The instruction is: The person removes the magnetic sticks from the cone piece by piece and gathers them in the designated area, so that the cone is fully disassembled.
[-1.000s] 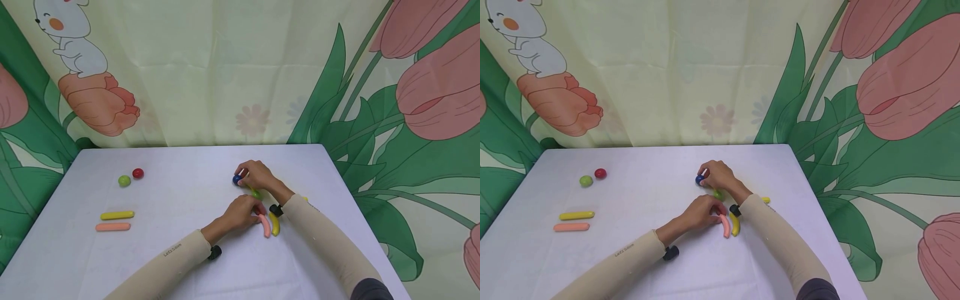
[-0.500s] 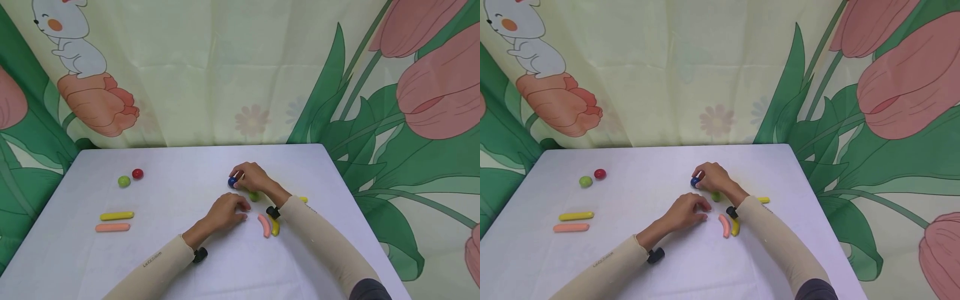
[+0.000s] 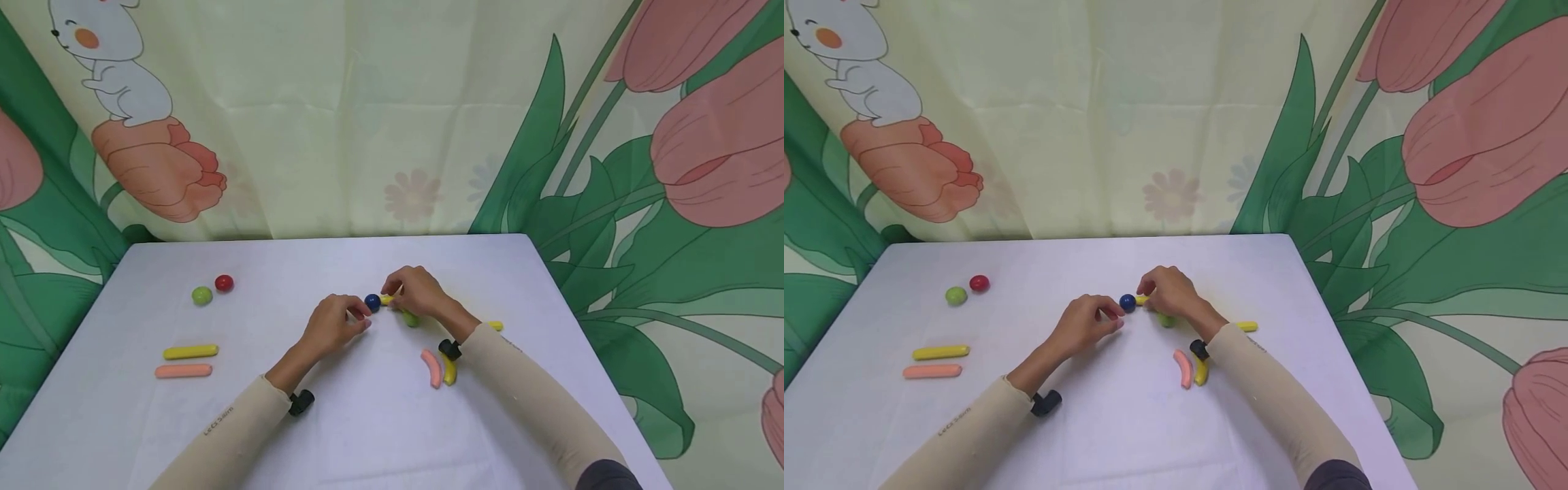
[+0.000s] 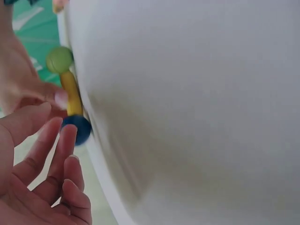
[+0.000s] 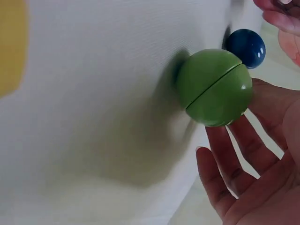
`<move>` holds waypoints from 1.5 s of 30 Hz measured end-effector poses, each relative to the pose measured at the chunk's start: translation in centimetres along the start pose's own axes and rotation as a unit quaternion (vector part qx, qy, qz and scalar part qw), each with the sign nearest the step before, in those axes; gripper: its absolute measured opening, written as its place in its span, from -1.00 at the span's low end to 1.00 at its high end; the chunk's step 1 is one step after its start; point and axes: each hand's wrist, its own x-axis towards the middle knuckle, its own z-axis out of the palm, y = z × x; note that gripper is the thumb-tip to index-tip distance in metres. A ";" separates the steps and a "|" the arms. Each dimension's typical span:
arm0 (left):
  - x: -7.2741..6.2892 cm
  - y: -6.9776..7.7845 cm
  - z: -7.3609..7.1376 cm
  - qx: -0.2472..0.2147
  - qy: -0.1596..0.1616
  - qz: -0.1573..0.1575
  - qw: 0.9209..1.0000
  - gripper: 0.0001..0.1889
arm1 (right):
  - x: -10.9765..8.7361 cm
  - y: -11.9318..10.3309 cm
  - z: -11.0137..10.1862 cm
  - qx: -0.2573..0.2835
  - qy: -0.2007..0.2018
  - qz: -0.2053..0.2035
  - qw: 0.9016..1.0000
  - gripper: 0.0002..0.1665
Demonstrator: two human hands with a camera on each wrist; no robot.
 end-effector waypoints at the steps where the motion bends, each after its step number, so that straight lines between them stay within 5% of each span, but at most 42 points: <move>1: 0.0 -0.2 -0.2 0.002 0.006 -0.003 1.000 -0.89 | 0.0 0.1 0.0 -0.002 -0.002 0.008 1.000 -0.77; 10: 0.5 -1.2 -0.7 0.024 0.037 -0.024 0.999 -0.75 | 0.5 0.0 0.5 0.013 -0.009 -0.002 1.000 -0.80; 26: 0.3 -1.9 -1.1 0.052 0.031 -0.044 0.997 -0.68 | 1.6 -1.9 1.7 0.021 -0.026 -0.086 0.996 -0.81; 45: 0.2 -1.9 -1.1 0.050 0.002 -0.038 0.998 -0.71 | 1.9 -2.3 1.4 -0.009 -0.039 -0.063 0.997 -0.80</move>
